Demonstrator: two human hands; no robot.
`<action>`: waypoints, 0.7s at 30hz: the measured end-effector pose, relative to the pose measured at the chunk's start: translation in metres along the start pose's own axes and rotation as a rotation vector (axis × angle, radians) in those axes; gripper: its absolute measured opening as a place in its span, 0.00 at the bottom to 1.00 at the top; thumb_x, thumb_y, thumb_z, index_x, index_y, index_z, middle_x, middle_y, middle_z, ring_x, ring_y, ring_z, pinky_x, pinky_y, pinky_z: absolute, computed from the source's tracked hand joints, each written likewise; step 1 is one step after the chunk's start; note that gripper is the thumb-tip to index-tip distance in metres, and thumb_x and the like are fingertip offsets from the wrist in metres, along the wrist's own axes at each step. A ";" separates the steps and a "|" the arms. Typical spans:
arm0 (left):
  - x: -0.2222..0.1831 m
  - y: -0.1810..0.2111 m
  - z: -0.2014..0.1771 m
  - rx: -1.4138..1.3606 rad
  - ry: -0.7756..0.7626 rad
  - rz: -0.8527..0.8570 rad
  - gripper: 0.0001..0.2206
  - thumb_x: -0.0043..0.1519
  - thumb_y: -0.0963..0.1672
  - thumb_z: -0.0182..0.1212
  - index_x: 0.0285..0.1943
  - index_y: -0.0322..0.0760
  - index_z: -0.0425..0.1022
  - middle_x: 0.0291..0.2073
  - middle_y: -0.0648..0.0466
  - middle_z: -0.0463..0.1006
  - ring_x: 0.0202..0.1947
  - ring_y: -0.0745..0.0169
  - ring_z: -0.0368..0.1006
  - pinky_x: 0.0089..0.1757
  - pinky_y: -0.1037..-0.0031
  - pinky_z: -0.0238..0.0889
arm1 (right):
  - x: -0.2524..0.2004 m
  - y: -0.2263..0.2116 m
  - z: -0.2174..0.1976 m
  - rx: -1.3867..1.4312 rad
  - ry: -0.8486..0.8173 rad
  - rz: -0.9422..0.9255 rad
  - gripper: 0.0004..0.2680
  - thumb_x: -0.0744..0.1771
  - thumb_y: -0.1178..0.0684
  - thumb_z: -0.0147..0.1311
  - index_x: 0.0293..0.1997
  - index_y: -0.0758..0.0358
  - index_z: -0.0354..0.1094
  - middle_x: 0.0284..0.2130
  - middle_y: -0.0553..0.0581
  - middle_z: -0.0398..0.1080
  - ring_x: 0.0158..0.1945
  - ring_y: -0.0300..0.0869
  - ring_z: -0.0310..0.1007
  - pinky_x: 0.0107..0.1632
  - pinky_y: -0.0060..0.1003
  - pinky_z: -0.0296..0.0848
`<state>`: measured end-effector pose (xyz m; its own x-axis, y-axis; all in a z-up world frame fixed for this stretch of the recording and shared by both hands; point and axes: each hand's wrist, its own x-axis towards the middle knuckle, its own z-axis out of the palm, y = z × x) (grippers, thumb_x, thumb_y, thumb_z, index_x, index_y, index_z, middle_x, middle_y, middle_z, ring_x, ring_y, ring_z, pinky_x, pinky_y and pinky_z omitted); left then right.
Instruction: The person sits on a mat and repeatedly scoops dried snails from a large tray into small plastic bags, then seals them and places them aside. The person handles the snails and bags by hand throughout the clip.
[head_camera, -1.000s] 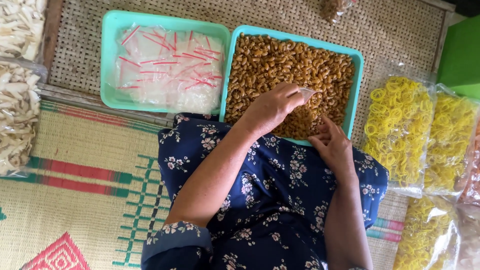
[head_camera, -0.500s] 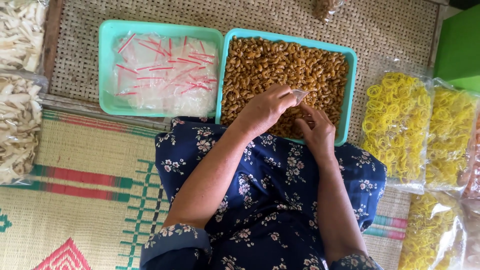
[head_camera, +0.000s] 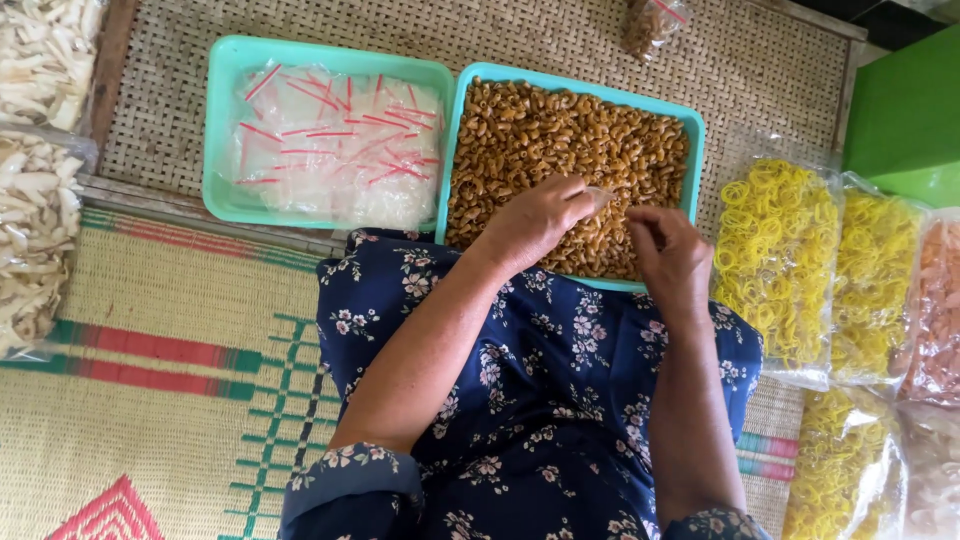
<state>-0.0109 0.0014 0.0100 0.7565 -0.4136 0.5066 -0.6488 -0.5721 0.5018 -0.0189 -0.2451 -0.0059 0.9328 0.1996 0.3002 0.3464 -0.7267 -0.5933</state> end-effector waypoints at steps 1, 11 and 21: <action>-0.001 -0.003 0.009 -0.003 0.000 0.005 0.07 0.63 0.34 0.58 0.41 0.39 0.77 0.35 0.53 0.74 0.36 0.66 0.77 0.39 0.82 0.74 | 0.008 -0.014 -0.004 -0.004 0.003 0.002 0.03 0.70 0.60 0.62 0.48 0.61 0.79 0.35 0.59 0.77 0.35 0.48 0.77 0.41 0.39 0.76; -0.004 -0.008 0.016 0.029 0.105 0.060 0.08 0.61 0.34 0.59 0.42 0.39 0.74 0.34 0.52 0.73 0.37 0.58 0.76 0.39 0.75 0.76 | 0.055 -0.075 -0.016 -0.024 -0.143 -0.235 0.08 0.68 0.65 0.61 0.52 0.64 0.77 0.40 0.64 0.76 0.42 0.54 0.79 0.41 0.42 0.80; 0.002 -0.016 0.025 -0.051 0.024 -0.027 0.07 0.65 0.36 0.57 0.43 0.41 0.76 0.34 0.54 0.74 0.36 0.65 0.76 0.38 0.83 0.73 | -0.011 0.010 -0.021 -0.117 -0.406 0.306 0.30 0.64 0.55 0.66 0.73 0.75 0.54 0.50 0.77 0.68 0.42 0.61 0.78 0.51 0.57 0.74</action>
<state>0.0030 -0.0079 -0.0146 0.7720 -0.3808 0.5089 -0.6320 -0.5454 0.5507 -0.0280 -0.2681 0.0003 0.9611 0.1883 -0.2018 0.0597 -0.8557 -0.5140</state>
